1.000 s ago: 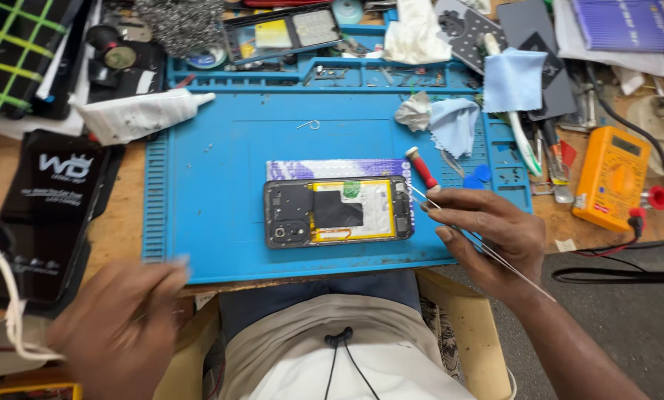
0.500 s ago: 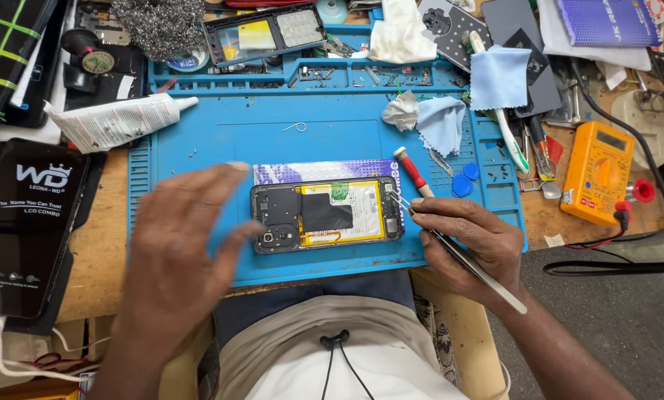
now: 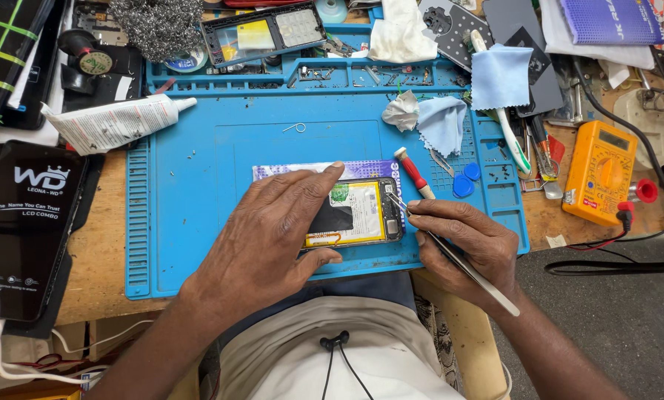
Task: The person uses a metal spudger and a screwdriver to pry and unscrew components on the back of a disassembled mobile phone. They remove screws and manipulate internal parts on a blue work mat.
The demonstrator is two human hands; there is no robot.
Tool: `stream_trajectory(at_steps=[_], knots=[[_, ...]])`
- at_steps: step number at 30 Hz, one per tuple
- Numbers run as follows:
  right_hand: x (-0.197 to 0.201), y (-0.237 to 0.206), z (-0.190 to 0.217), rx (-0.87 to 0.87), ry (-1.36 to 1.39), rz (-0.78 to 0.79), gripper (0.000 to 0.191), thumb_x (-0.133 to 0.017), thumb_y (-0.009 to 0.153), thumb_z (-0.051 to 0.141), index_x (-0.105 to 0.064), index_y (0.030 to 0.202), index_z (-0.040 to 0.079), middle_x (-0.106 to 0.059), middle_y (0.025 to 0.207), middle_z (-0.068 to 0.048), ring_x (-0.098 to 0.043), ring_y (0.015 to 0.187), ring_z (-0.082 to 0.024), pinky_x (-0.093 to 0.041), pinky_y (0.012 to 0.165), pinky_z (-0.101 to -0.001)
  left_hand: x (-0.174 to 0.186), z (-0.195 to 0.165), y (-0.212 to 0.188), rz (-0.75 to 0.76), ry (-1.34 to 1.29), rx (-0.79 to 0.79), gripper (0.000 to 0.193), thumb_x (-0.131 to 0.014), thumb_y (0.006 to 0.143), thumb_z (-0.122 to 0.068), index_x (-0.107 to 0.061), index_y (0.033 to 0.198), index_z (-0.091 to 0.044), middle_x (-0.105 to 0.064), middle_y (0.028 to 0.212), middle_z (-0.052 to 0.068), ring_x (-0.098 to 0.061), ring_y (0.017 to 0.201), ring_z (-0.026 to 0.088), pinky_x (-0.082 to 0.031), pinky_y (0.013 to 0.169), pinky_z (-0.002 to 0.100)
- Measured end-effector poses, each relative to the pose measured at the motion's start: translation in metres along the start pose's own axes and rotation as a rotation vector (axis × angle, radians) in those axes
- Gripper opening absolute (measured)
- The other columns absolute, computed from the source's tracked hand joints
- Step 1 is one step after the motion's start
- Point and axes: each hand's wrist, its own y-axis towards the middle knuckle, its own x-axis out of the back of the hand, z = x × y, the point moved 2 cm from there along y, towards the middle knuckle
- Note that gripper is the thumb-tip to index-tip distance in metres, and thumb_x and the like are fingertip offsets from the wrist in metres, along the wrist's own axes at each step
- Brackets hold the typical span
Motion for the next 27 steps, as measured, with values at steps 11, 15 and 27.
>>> stream_trajectory(at_steps=[11,15,27], knots=[[-0.009,0.000,0.002,-0.008,-0.045,-0.024,0.029,-0.075,0.082,-0.003,-0.074,0.110,0.005,-0.074,0.118,-0.011,-0.076,0.105,-0.020,-0.064,0.091,-0.0306,-0.006,0.008,0.005,0.036,-0.029,0.030,0.098,-0.086,0.073,-0.033,-0.037,0.152,-0.002,-0.061,0.129,0.021,-0.054,0.126,0.038,-0.040,0.109,0.051],[-0.012,-0.002,0.001,0.009,-0.076,-0.041,0.028,-0.076,0.084,-0.003,-0.074,0.110,0.005,-0.074,0.118,-0.012,-0.075,0.107,-0.020,-0.064,0.092,-0.0312,-0.007,0.007,0.005,0.032,-0.010,0.021,0.098,-0.086,0.074,-0.034,-0.036,0.151,-0.001,-0.061,0.130,0.022,-0.054,0.127,0.039,-0.040,0.110,0.052],[-0.009,-0.005,0.003,0.001,-0.011,-0.106,0.027,-0.075,0.086,-0.004,-0.074,0.112,0.004,-0.074,0.117,-0.012,-0.076,0.107,-0.020,-0.064,0.095,-0.0301,-0.008,0.007,0.005,0.045,-0.026,0.048,0.102,-0.086,0.072,-0.035,-0.034,0.153,-0.001,-0.062,0.131,0.020,-0.054,0.127,0.037,-0.040,0.110,0.051]])
